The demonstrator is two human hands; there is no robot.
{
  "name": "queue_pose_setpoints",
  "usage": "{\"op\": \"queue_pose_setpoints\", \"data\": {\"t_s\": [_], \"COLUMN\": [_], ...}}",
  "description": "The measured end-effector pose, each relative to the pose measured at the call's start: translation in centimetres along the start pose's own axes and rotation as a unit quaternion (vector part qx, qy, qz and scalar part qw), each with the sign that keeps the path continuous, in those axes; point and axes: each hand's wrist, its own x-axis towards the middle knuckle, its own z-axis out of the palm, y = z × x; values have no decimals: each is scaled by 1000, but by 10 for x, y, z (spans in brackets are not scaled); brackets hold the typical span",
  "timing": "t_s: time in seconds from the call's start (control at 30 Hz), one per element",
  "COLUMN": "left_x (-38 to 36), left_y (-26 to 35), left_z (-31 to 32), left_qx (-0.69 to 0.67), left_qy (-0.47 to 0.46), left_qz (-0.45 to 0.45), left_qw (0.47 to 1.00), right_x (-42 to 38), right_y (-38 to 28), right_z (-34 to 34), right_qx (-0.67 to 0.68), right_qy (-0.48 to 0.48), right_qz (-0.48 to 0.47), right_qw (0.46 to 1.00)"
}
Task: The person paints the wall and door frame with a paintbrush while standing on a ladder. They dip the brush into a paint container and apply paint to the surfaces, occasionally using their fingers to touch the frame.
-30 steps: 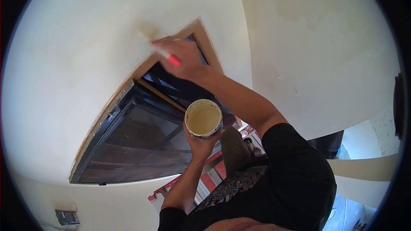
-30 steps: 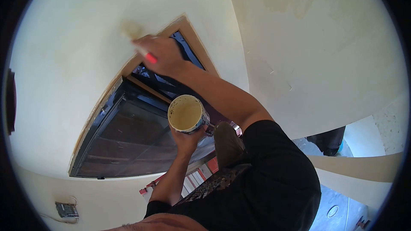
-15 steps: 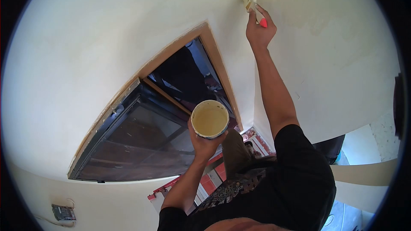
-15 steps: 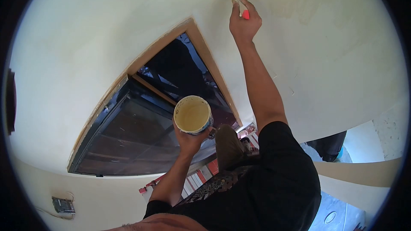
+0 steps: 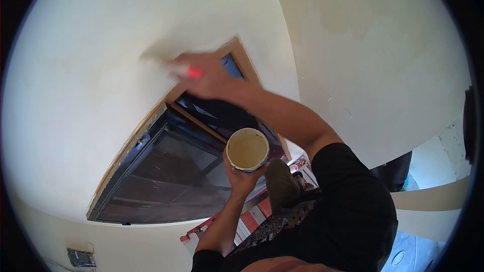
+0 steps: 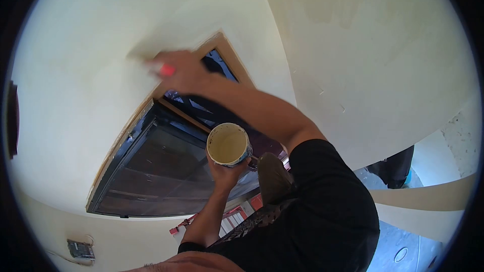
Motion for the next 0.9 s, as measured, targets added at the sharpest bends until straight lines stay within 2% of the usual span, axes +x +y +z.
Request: {"op": "queue_pose_setpoints", "data": {"t_s": [0.03, 0.1, 0.13, 0.17, 0.2, 0.23, 0.27, 0.33, 0.37, 0.47, 0.53, 0.6, 0.67, 0.7, 0.77, 0.83, 0.87, 0.9], "left_x": [0, -2, -2, -1, 1, 3, 0, 2, 2, 3, 3, 2, 0, -1, -2, 0, 0, -1], "left_y": [-2, -4, -3, -1, 0, 2, 4, 2, 1, -3, -2, -4, -9, -9, -8, -7, -6, -4], "left_z": [1, 0, 0, 2, 3, 4, 6, 8, 9, 9, 8, 6, 4, 3, 1, 0, 1, 1], "left_qx": [-21, -43, -39, -36, -41, -53, -63, -61, -56, -49, -48, -50, -54, -51, -77, -51, -25, -27], "left_qy": [3, 16, 9, 2, 9, 7, 2, 0, -1, -7, -11, -13, -11, -13, 0, 4, 9, 15], "left_qz": [1, 2, 11, 20, 27, 25, 19, 26, 27, 29, 26, 19, 1, -1, -34, -6, 24, 19], "left_qw": [1000, 999, 999, 999, 999, 998, 998, 998, 998, 998, 998, 998, 998, 999, 996, 999, 999, 999], "right_x": [5, 15, 19, 20, 25, 26, 28, 35, 37, 27, 16, 5, 3, 7, 14, 29, 39, 42], "right_y": [1, 65, 93, 111, 103, 100, 100, 100, 104, 80, 47, 11, -17, -26, -37, -18, 5, -4], "right_z": [-22, -69, -101, -134, -155, -171, -177, -185, -177, -106, -43, 14, 54, 60, 64, 41, 17, -23], "right_qx": [-44, 20, -38, -50, -89, -102, -103, -307, -301, -262, -199, -158, -49, -48, 47, -13, 31, 6], "right_qy": [50, 156, 203, 226, 257, 281, 278, 339, 343, 243, 158, 66, -7, -5, -29, 51, 79, 135], "right_qz": [69, 65, 25, 57, 39, 81, 77, 15, -76, -27, -92, -114, -130, -128, -74, -44, -15, 54], "right_qw": [995, 985, 978, 971, 962, 951, 952, 889, 886, 934, 963, 979, 990, 991, 996, 998, 996, 989]}}
